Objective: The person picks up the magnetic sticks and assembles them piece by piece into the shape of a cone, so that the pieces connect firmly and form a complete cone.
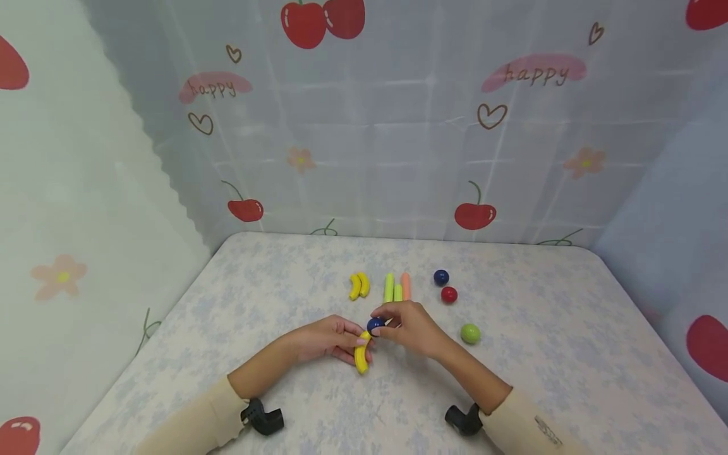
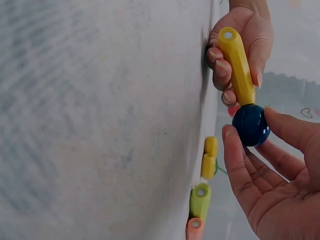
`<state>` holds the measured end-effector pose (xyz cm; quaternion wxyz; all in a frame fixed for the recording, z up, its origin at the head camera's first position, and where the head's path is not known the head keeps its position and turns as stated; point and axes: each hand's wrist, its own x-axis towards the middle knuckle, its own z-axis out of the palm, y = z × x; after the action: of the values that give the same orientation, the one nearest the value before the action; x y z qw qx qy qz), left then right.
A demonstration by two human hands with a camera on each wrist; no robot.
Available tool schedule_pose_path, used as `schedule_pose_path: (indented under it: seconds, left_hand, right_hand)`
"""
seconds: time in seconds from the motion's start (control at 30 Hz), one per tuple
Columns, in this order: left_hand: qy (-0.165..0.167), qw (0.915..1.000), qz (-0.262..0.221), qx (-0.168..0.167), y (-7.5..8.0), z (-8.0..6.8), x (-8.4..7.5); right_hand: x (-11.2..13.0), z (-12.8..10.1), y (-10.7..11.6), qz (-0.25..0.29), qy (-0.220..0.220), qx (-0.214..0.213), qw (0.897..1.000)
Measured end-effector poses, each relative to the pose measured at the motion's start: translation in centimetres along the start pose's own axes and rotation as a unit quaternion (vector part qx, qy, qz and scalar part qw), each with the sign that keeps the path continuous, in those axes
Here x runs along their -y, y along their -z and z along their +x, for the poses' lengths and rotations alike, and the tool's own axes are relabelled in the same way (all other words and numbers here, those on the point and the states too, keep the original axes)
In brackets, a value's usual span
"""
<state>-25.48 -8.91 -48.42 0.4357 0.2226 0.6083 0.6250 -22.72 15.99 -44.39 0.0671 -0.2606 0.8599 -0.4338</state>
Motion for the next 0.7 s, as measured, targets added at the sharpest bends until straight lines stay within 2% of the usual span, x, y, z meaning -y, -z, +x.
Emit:
schedule_pose_path:
  seconds: [0.07,0.33,0.53,0.7]
  left_hand:
    - [0.009,0.9999,-0.006,-0.001,0.1,0.0,-0.3]
    - [0.011,0.9999,-0.003,-0.006,0.5,0.1,-0.6]
    - [0.007,0.9999,-0.010,0.001,0.7,0.0,-0.3]
    - [0.006,0.9998,-0.020,0.004,0.6,-0.2,0.2]
  right_hand:
    - [0.0,0.3,0.2,-0.003,-0.003,0.005,1.000]
    - [0.6,1.9,1.2,-0.038,-0.007,-0.001,0.999]
    - [1.2,3.9,2.3,-0.070,0.000,-0.020,0.997]
    - [1.2,5.9,2.6,-0.103,-0.016,-0.024,0.994]
